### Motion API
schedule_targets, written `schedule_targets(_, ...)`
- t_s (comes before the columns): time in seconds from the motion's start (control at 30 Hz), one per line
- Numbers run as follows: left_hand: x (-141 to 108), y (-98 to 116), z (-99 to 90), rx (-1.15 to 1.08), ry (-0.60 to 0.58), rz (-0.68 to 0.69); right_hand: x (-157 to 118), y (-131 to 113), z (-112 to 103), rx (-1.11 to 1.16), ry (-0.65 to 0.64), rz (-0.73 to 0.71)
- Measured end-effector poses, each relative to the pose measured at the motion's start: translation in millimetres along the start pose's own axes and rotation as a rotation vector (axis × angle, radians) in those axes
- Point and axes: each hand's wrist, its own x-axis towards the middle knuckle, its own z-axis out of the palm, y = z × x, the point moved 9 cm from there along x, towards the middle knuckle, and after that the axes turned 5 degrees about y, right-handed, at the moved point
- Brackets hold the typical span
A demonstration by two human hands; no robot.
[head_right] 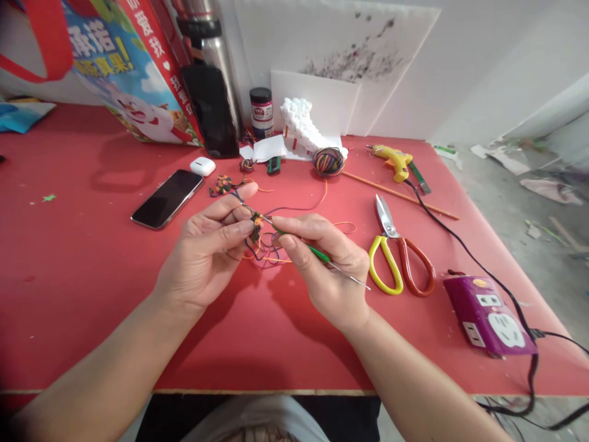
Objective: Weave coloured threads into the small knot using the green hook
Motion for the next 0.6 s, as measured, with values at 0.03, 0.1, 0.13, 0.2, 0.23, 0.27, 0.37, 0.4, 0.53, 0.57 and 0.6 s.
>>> schedule_targets(0.03, 0.1, 0.0, 0.0, 0.003, -0.003, 0.000, 0.6, -0.3, 0.0, -0.001, -0.005, -0.006)
schedule_targets(0.1, 0.1, -0.8, -0.8, 0.008, -0.003, -0.010, 1.9, -1.1, 0.2, -0.015, -0.018, -0.024)
schedule_targets(0.13, 0.0, -1.4, -1.5, 0.008, 0.000, -0.020, 2.6, -1.7, 0.1, -0.020, -0.022, -0.034)
schedule_targets(0.2, 0.0, -2.4, -2.9, 0.005, 0.008, -0.037, 3.6, -2.3, 0.2, -0.026, -0.028, -0.049)
schedule_targets(0.23, 0.0, -2.3, -3.4, 0.003, 0.012, -0.040, 4.0, -2.5, 0.1, -0.027, -0.028, -0.055)
schedule_targets(0.27, 0.1, -1.8, -3.6, 0.004, 0.016, -0.038, 4.3, -2.6, 0.0, -0.028, -0.026, -0.059)
schedule_targets(0.37, 0.1, 2.2, -3.1, 0.023, 0.022, 0.000, 4.8, -3.0, 0.0, -0.037, -0.023, -0.061)
schedule_targets(0.4, -0.1, 4.2, -2.9, 0.037, 0.026, 0.023, 4.9, -3.4, 0.2, -0.040, -0.023, -0.063)
schedule_targets(0.53, -1.7, 12.2, -2.6, 0.100, 0.048, 0.124, 5.0, -5.9, 1.1, -0.023, -0.031, -0.075)
schedule_targets(0.57, -2.2, 13.4, -2.7, 0.108, 0.053, 0.142, 5.0, -6.2, 1.3, -0.020, -0.034, -0.074)
schedule_targets(0.6, -2.5, 14.0, -2.8, 0.111, 0.057, 0.152, 5.0, -6.3, 1.4, -0.018, -0.037, -0.072)
